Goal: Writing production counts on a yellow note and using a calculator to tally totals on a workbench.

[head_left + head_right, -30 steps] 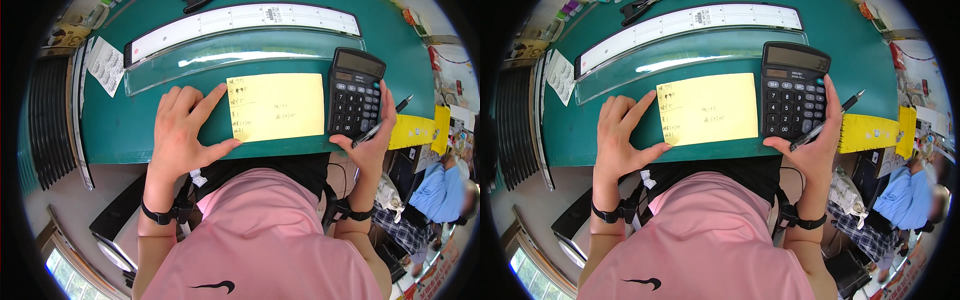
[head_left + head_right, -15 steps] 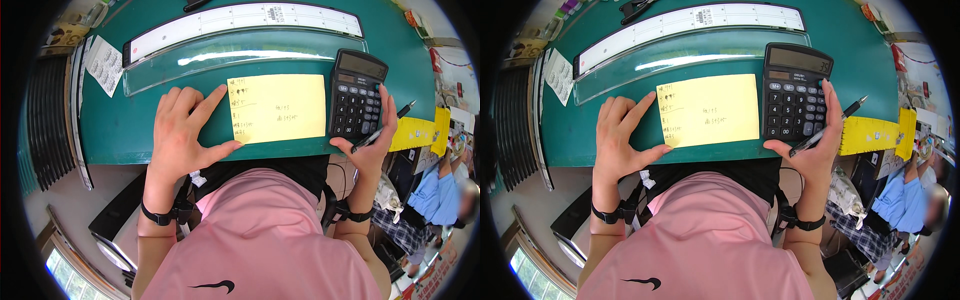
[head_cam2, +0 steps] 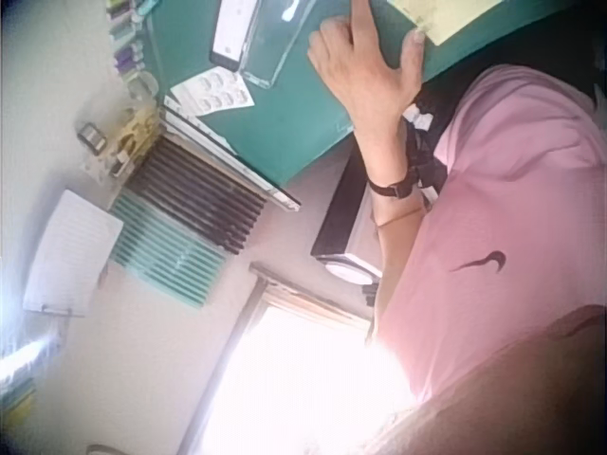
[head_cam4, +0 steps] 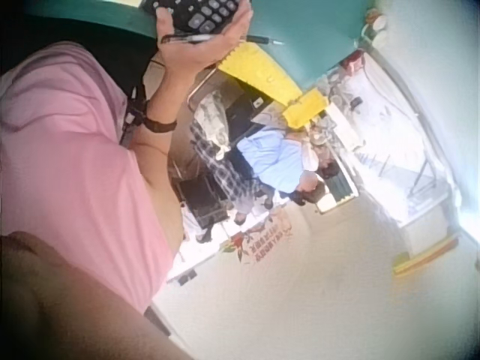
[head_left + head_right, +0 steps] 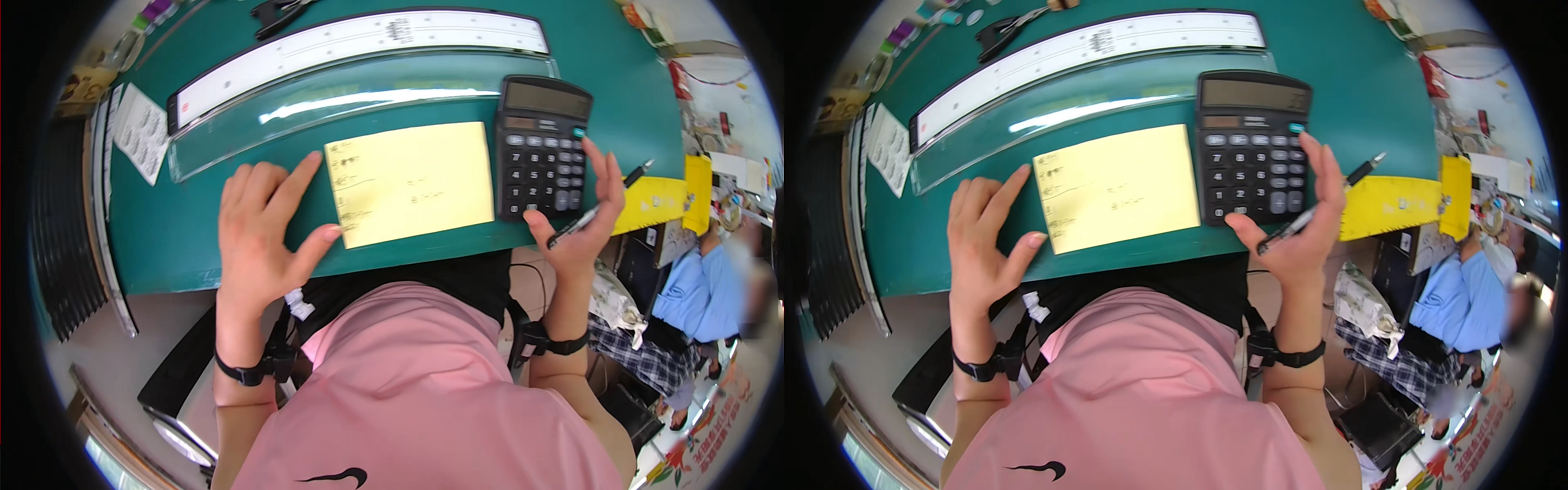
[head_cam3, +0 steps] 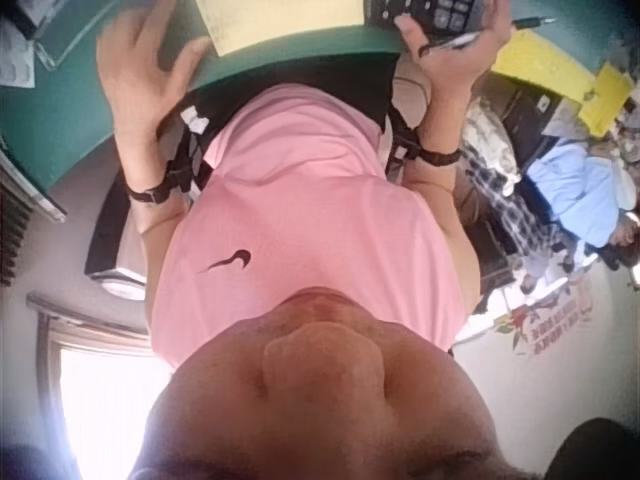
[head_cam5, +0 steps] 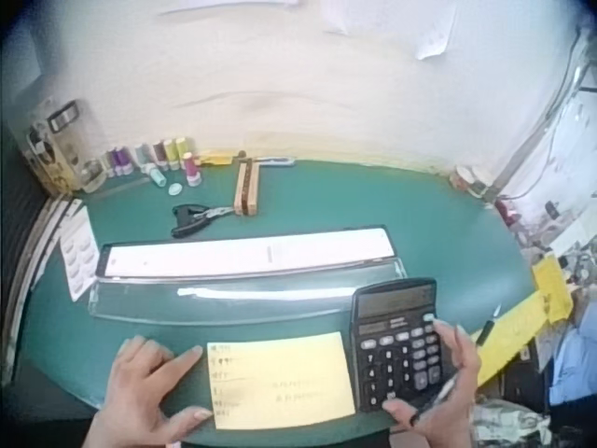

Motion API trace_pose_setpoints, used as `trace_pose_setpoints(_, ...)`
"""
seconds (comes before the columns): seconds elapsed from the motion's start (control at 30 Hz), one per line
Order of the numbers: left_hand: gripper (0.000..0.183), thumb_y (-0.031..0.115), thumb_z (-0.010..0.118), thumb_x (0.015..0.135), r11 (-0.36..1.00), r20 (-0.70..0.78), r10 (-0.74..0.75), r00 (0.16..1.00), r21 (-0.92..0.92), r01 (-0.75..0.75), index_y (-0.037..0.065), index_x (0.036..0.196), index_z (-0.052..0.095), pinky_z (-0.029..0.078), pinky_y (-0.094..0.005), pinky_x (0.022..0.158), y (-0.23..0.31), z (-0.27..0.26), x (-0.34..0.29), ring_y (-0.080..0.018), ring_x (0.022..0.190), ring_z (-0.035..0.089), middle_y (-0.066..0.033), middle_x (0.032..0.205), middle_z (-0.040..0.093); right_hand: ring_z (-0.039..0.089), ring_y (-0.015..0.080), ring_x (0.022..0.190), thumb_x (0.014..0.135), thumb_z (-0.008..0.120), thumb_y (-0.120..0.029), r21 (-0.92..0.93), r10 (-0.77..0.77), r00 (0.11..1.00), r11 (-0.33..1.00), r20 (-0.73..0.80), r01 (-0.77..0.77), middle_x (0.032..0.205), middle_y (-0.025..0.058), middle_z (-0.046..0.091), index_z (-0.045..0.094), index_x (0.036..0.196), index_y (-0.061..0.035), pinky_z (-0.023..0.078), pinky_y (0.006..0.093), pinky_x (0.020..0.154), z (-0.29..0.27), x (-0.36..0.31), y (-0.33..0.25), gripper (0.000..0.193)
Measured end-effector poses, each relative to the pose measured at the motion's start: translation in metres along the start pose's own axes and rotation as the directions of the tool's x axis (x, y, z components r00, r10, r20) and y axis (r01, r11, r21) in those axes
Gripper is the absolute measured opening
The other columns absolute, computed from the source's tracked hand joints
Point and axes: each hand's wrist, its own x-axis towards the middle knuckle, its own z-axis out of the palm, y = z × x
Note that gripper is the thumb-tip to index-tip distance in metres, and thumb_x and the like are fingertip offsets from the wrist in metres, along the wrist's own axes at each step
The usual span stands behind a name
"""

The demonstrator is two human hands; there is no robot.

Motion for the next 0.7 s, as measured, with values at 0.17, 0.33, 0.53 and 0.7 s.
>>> trace_pose_setpoints(0.17,0.070,0.048,0.081,0.081,1.000,-0.002,0.007,1.000,-0.022,-0.007,0.000,0.131,0.071,0.044,-0.0429,0.080,0.0015,-0.0007,-0.0004,-0.0316,0.088,0.052,-0.0118,0.096,0.055,0.061,0.0379,0.128,0.078,0.094,-0.035,0.024,0.090,0.993,0.996,-0.073,-0.088,0.143,0.0300,0.058,0.030,0.156,0.0082,0.046,0.0453,0.114,0.0044,-0.0003,-0.0024,0.110)
trace_pose_setpoints(0.33,0.071,0.048,0.082,0.079,1.000,0.003,-0.006,1.000,-0.016,0.006,0.000,0.130,0.071,0.045,-0.0425,0.080,0.0015,0.0012,0.0007,-0.0310,0.088,0.052,-0.0118,0.096,0.055,0.062,0.0403,0.129,0.076,0.090,-0.023,0.018,0.068,0.996,0.998,-0.062,-0.067,0.141,0.0331,0.057,0.030,0.156,0.0101,0.047,0.0461,0.113,0.0027,0.0011,0.0009,0.105)
trace_pose_setpoints(0.53,0.070,0.046,0.083,0.079,1.000,-0.006,0.004,1.000,-0.013,-0.004,-0.001,0.130,0.071,0.045,-0.0424,0.080,0.0030,0.0026,0.0015,-0.0310,0.088,0.052,-0.0118,0.096,0.055,0.062,0.0405,0.130,0.076,0.089,-0.020,0.019,0.073,0.996,0.997,-0.058,-0.072,0.142,0.0338,0.057,0.030,0.155,0.0112,0.048,0.0461,0.114,0.0016,0.0019,0.0009,0.104)
trace_pose_setpoints(0.7,0.070,0.045,0.084,0.078,1.000,0.001,-0.007,1.000,-0.008,0.007,-0.001,0.130,0.071,0.045,-0.0424,0.080,0.0040,0.0008,0.0012,-0.0309,0.088,0.052,-0.0117,0.096,0.055,0.062,0.0404,0.129,0.075,0.089,-0.019,0.006,0.058,0.997,0.998,-0.057,-0.058,0.142,0.0337,0.057,0.031,0.155,0.0113,0.049,0.0455,0.113,0.0019,0.0031,-0.0001,0.103)
